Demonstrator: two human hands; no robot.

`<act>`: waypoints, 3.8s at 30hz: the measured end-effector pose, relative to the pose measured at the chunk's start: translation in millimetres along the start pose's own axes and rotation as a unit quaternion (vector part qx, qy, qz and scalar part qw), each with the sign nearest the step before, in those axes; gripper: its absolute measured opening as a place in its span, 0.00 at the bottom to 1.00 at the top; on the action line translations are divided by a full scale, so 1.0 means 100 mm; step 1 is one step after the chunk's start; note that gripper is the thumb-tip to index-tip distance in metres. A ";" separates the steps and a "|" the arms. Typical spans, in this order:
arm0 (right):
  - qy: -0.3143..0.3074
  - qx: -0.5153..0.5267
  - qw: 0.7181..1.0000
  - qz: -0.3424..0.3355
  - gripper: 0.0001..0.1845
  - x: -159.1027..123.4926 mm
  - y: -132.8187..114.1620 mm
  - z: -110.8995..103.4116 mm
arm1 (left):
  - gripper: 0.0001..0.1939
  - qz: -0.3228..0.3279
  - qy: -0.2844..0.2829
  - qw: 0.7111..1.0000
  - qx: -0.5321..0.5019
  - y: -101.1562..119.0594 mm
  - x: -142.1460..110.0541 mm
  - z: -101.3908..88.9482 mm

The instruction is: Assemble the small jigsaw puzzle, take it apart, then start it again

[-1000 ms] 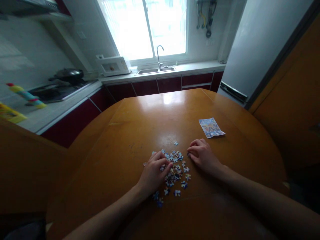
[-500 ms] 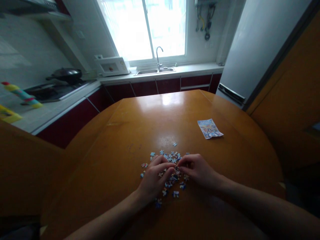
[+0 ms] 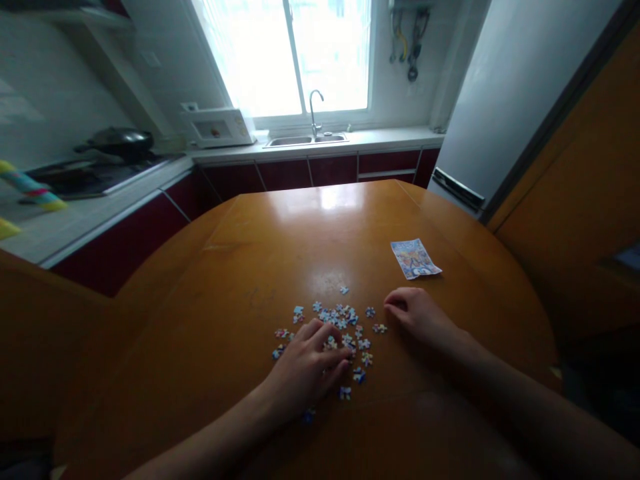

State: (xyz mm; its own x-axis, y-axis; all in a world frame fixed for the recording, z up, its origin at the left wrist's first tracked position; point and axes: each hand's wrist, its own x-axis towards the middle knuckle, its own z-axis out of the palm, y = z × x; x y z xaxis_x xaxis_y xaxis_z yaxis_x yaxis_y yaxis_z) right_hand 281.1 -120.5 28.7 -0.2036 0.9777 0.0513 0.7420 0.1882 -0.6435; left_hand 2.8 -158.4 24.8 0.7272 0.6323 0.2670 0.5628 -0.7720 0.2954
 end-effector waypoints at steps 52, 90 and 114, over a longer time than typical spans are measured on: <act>0.061 -0.151 0.972 -0.166 0.18 0.01 -0.10 0.41 | 0.16 -0.127 0.033 0.988 0.087 -0.35 0.03 -0.04; 0.054 -0.076 0.974 -0.209 0.14 0.02 -0.07 0.40 | 0.20 -0.140 0.018 0.989 0.053 -0.40 0.01 -0.20; -0.065 -0.073 0.939 -0.329 0.13 -0.19 -0.31 0.36 | 0.16 -0.094 -0.049 0.994 0.010 -0.50 0.01 -0.31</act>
State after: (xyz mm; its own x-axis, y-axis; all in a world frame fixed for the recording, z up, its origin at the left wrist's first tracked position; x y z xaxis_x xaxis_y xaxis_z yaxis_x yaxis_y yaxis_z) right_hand 238.8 -148.0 19.7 -0.7183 0.6273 0.3009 0.5063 0.7680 -0.3923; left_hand -36.9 -117.3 38.5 0.6430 0.7567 0.1182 0.6991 -0.6429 0.3130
